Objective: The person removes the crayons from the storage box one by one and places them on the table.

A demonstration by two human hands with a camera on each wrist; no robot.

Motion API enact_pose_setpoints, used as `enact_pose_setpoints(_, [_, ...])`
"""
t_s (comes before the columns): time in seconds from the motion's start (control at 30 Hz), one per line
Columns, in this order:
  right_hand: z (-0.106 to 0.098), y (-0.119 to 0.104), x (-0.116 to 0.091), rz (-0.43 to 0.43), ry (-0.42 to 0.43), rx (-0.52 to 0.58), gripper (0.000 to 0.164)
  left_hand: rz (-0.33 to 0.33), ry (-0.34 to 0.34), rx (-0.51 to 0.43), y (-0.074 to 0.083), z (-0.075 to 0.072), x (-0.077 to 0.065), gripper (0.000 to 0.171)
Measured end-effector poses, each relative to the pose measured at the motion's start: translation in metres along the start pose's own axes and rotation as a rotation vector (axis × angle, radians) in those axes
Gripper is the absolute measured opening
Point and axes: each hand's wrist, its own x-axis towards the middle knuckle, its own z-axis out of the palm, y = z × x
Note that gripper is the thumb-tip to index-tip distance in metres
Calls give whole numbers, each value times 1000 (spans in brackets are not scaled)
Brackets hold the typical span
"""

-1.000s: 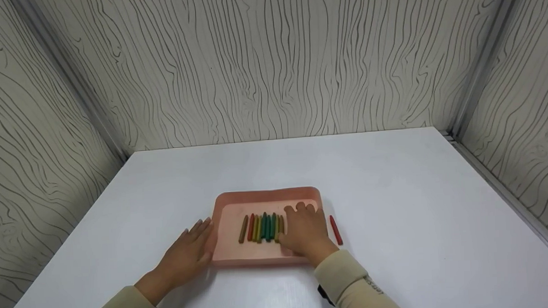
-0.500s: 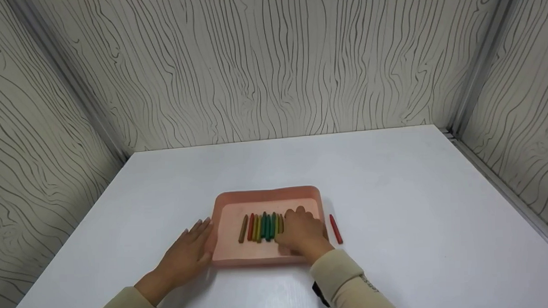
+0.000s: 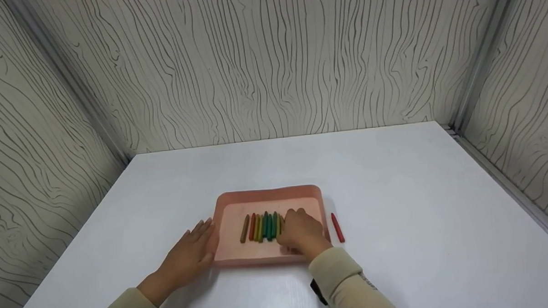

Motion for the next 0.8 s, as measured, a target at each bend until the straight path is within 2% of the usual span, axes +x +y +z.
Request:
enact_pose_setpoints(0.17, [-1, 0, 1, 1, -23, 12, 48, -13, -14, -4, -1, 0, 0, 54])
enact_pose_setpoints(0.5, [0, 7, 2, 17, -52, 139, 39, -42, -32, 12, 0, 3, 1, 54])
enact_pose_setpoints(0.8, [0, 12, 3, 23, -30, 144, 32, -43, -32, 7, 1, 4, 1, 55])
